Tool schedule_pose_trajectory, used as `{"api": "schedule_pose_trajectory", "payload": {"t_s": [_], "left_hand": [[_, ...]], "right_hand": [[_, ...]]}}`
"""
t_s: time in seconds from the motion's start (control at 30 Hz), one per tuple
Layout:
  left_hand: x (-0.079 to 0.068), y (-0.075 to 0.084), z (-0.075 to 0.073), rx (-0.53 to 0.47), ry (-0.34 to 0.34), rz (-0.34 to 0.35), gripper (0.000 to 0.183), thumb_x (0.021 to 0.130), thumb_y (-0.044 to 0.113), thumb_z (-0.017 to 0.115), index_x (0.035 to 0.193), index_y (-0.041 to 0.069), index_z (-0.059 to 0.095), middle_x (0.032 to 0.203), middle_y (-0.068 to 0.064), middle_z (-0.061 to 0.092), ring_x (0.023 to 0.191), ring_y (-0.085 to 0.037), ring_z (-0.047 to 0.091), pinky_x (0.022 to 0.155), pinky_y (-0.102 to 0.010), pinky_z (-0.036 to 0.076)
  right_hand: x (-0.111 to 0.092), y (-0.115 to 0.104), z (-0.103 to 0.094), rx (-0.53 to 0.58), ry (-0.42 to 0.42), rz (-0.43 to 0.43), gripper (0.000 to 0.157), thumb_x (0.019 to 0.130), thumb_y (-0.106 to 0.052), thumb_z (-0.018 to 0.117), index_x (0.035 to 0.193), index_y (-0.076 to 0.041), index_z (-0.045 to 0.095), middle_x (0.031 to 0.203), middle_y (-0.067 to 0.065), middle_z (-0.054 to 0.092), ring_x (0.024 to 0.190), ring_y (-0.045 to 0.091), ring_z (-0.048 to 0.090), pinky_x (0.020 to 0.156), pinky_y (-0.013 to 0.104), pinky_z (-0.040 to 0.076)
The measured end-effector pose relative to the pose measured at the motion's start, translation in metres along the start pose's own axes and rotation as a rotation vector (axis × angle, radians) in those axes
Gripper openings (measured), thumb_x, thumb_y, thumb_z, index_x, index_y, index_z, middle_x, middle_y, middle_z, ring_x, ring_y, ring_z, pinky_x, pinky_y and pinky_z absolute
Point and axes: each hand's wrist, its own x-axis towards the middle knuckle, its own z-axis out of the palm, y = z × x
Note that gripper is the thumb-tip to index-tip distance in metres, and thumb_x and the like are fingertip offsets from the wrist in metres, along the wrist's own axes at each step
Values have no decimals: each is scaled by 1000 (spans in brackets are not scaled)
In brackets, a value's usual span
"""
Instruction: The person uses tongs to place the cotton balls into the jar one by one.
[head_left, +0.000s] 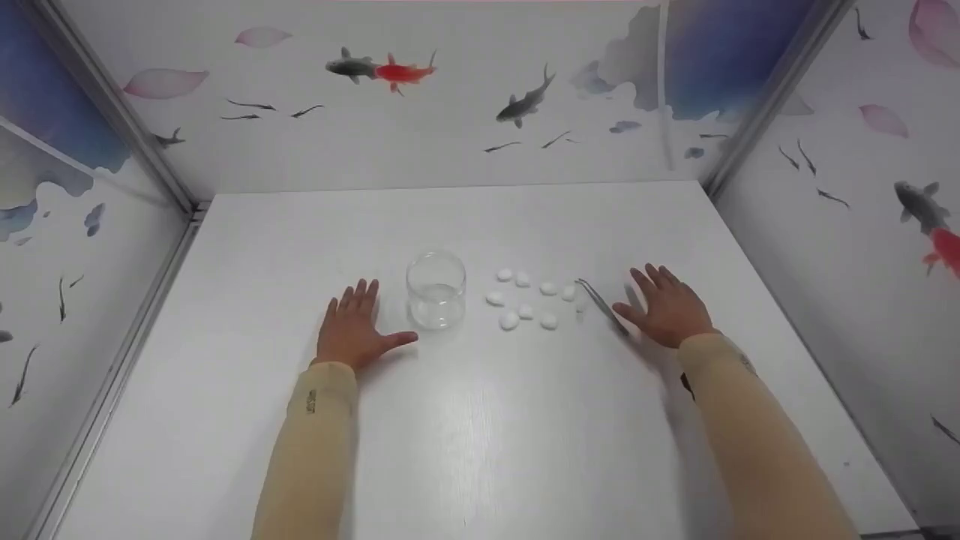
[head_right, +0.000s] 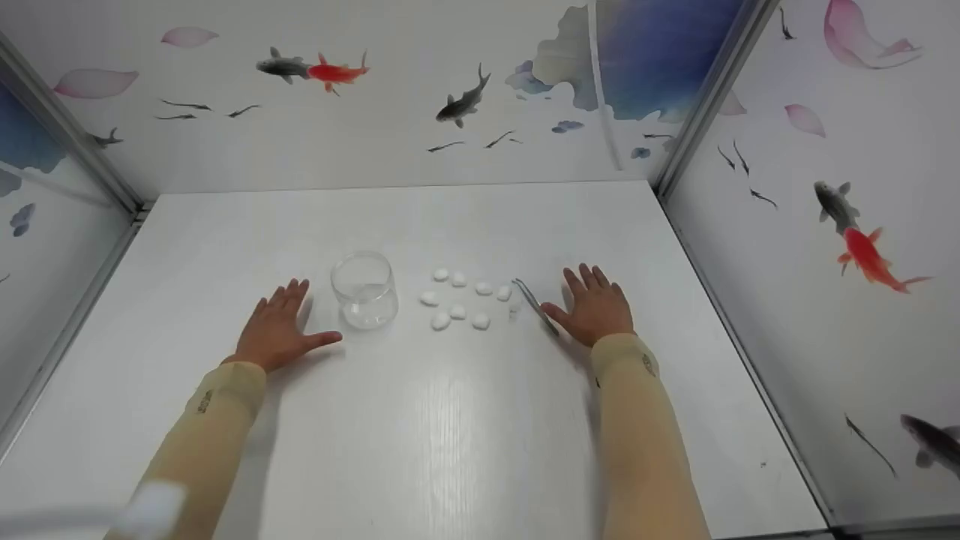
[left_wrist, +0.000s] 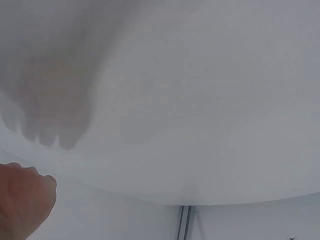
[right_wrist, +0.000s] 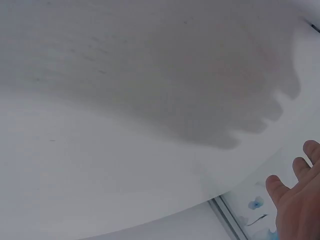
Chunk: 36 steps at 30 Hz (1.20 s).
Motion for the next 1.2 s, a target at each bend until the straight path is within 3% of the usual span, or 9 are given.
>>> {"api": "schedule_pose_trajectory", "payload": {"t_s": [0.13, 0.23, 0.4, 0.5, 0.67, 0.9, 1.07, 1.2], "left_hand": [[8, 17, 10, -127, -35, -27, 127, 71, 83, 63, 160, 8, 14, 163, -17, 19, 150, -35, 13, 124, -48, 1], [14, 29, 16, -243, -58, -58, 131, 67, 81, 69, 160, 8, 13, 162, -18, 21, 150, -35, 15, 124, -47, 2], [21, 44, 20, -419, -40, -58, 130, 68, 66, 82, 160, 8, 12, 162, -13, 24, 149, -30, 19, 124, -47, 0], [23, 50, 21, -493, -21, -41, 126, 69, 55, 87, 160, 9, 14, 161, -13, 28, 148, -29, 22, 123, -50, -2], [25, 55, 24, -517, -17, -53, 120, 71, 47, 89, 159, 7, 18, 159, -15, 32, 147, -30, 25, 123, -49, -2], [25, 54, 26, -507, -24, -78, 107, 75, 44, 87, 155, 3, 28, 155, -17, 38, 146, -31, 28, 124, -45, -3], [25, 53, 28, -528, -28, -115, 105, 75, 44, 87, 155, 6, 29, 156, -14, 37, 147, -30, 25, 123, -39, -5], [25, 52, 29, -545, -25, -125, 106, 75, 44, 87, 155, 7, 29, 157, -13, 37, 148, -29, 24, 123, -37, -6]], "right_hand": [[-2, 3, 0, -6, -10, 5, 97, 93, -77, 32, 155, -2, 31, 158, 26, 26, 146, 45, 19, 117, 63, 20], [-1, 1, -2, 9, -3, 2, 93, 94, -74, 38, 152, 0, 36, 155, 26, 32, 142, 45, 28, 114, 63, 28], [4, -9, -7, 11, 0, 0, 68, 96, -56, 56, 136, -1, 56, 136, 24, 53, 121, 42, 53, 95, 61, 50], [9, -17, -10, -8, -9, -5, 53, 96, -46, 62, 127, -3, 64, 122, 19, 62, 106, 35, 63, 83, 54, 57], [17, -29, -13, 3, -29, -1, 44, 95, -38, 66, 121, -3, 67, 108, 14, 68, 95, 30, 67, 78, 49, 58], [31, -46, -7, 19, -76, 24, 43, 95, -37, 67, 117, 0, 68, 107, 17, 70, 96, 34, 67, 81, 52, 58], [38, -54, 1, -12, -96, 36, 29, 96, -31, 65, 94, -2, 69, 80, 9, 66, 69, 26, 61, 63, 43, 56], [40, -56, 4, -39, -45, 17, 23, 96, -24, 67, 86, -3, 67, 73, 7, 62, 65, 24, 59, 59, 43, 55]]}}
